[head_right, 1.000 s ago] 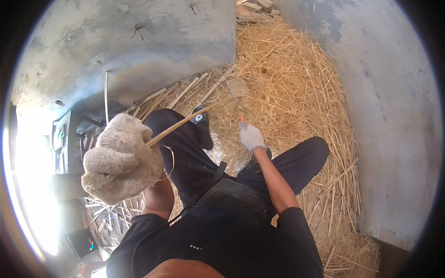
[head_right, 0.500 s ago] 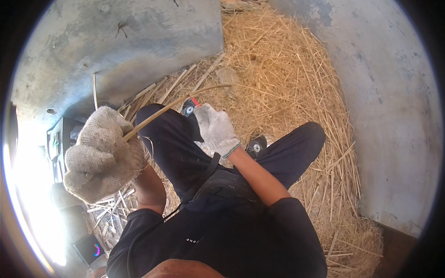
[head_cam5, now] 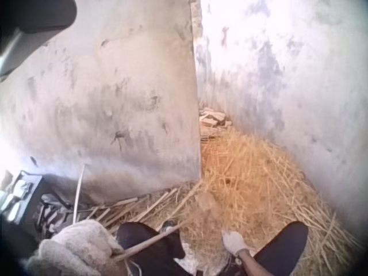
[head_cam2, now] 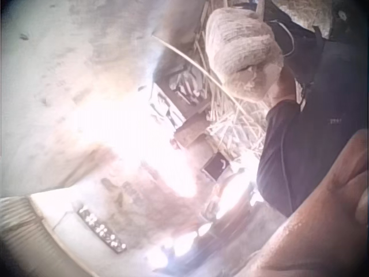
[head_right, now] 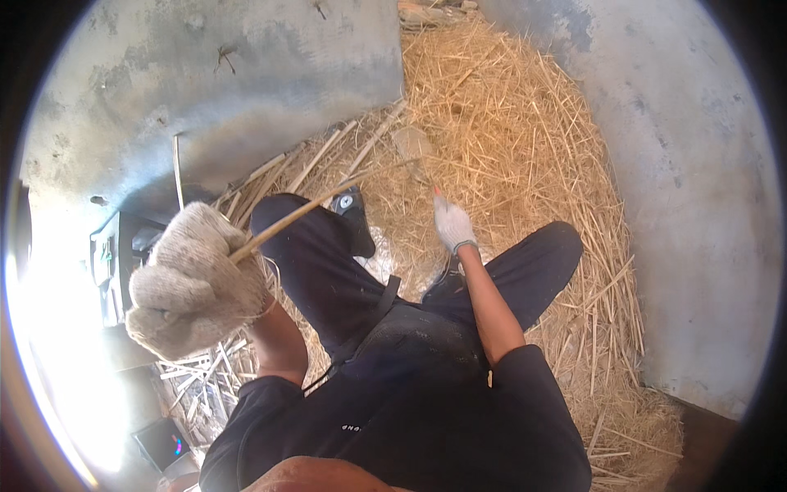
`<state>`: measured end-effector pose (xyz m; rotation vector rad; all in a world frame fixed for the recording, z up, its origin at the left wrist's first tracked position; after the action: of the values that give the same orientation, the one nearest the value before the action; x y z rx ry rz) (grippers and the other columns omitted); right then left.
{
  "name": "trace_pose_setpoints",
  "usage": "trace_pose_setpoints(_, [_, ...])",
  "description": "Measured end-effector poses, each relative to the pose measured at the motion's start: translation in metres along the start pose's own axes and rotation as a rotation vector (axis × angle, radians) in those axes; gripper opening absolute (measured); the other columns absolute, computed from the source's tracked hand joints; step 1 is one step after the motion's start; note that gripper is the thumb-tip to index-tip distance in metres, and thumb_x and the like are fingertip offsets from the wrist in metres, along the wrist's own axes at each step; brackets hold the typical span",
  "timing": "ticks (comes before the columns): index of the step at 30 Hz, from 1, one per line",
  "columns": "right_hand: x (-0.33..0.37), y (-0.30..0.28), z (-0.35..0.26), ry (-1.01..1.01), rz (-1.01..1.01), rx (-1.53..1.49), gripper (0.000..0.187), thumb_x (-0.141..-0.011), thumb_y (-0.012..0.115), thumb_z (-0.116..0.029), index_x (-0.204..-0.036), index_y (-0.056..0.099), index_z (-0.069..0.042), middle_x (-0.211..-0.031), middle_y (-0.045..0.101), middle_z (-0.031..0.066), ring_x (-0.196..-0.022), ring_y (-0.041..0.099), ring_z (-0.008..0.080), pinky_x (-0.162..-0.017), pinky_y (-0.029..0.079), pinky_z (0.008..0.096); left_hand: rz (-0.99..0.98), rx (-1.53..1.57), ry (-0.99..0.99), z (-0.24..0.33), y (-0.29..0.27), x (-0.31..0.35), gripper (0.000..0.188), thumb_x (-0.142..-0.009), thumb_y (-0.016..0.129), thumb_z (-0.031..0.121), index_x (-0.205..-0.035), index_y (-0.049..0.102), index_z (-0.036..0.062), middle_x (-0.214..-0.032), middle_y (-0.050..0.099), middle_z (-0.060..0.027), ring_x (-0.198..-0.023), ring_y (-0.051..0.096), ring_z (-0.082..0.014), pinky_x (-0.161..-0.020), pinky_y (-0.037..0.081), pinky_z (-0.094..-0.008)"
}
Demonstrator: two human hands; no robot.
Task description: The person uses a small tool to smooth the edge of a thin wooden strip while holding it against a cloth-wrapped support.
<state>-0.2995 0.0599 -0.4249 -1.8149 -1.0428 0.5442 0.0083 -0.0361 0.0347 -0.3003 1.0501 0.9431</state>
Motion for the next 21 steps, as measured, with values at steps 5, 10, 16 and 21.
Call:
trace_pose_setpoints(5, [0.048,-0.171,-0.194,-0.242,0.155,-0.634,0.023,-0.099,0.054,-0.021,-0.087,0.060,-0.002,-0.075,0.062,0.0123,-0.063,0.060,0.0283,-0.063,0.050,0.0405,-0.071,0.195,0.055,-0.003,-0.011,0.005,0.040,-0.091,0.057,0.038,-0.067,0.065,0.0073,-0.058,0.061,-0.0087,-0.054,0.059,-0.0282,-0.061,0.050,-0.0457])
trace_pose_setpoints(10, [0.123,-0.216,-0.292,-0.429,-0.081,-0.784,0.010,-0.093,0.061,-0.005,-0.101,0.060,0.000,-0.084,0.068,0.0162,-0.077,0.069,0.0302,-0.069,0.052,0.0372,-0.029,0.030,0.022,0.001,-0.006,0.008,0.049,-0.094,0.049,0.042,-0.063,0.063,0.0071,-0.055,0.059,-0.0091,-0.051,0.057,-0.0286,-0.061,0.050,-0.0457])
trace_pose_setpoints(16, [0.071,-0.152,-0.228,-0.298,0.077,-0.288,0.028,-0.102,0.045,-0.014,-0.120,0.062,0.000,-0.084,0.068,0.0243,-0.077,0.067,0.0415,-0.066,0.053,0.0504,-0.500,0.117,0.147,0.014,0.006,-0.002,0.039,-0.102,0.045,0.037,-0.082,0.060,0.0061,-0.069,0.061,-0.0112,-0.052,0.056,-0.0237,-0.049,0.048,-0.0392])
trace_pose_setpoints(21, [0.012,-0.005,-0.007,0.294,-0.259,0.019,0.071,-0.104,0.024,-0.056,-0.118,0.064,0.001,-0.105,0.068,0.0314,-0.102,0.066,0.0487,-0.086,0.053,0.0545,-0.560,0.163,0.193,0.015,0.029,0.013,0.044,-0.101,0.038,0.038,-0.080,0.062,0.0083,-0.061,0.061,-0.0083,-0.046,0.052,-0.0196,-0.049,0.047,-0.0350])
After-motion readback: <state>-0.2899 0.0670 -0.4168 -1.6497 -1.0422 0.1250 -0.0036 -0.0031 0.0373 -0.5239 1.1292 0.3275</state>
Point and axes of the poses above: each hand's wrist, its own x-axis away from the middle knuckle, its own y-axis out of the palm, z = x × y, the point moved 9 cm from there along -x, towards the middle knuckle
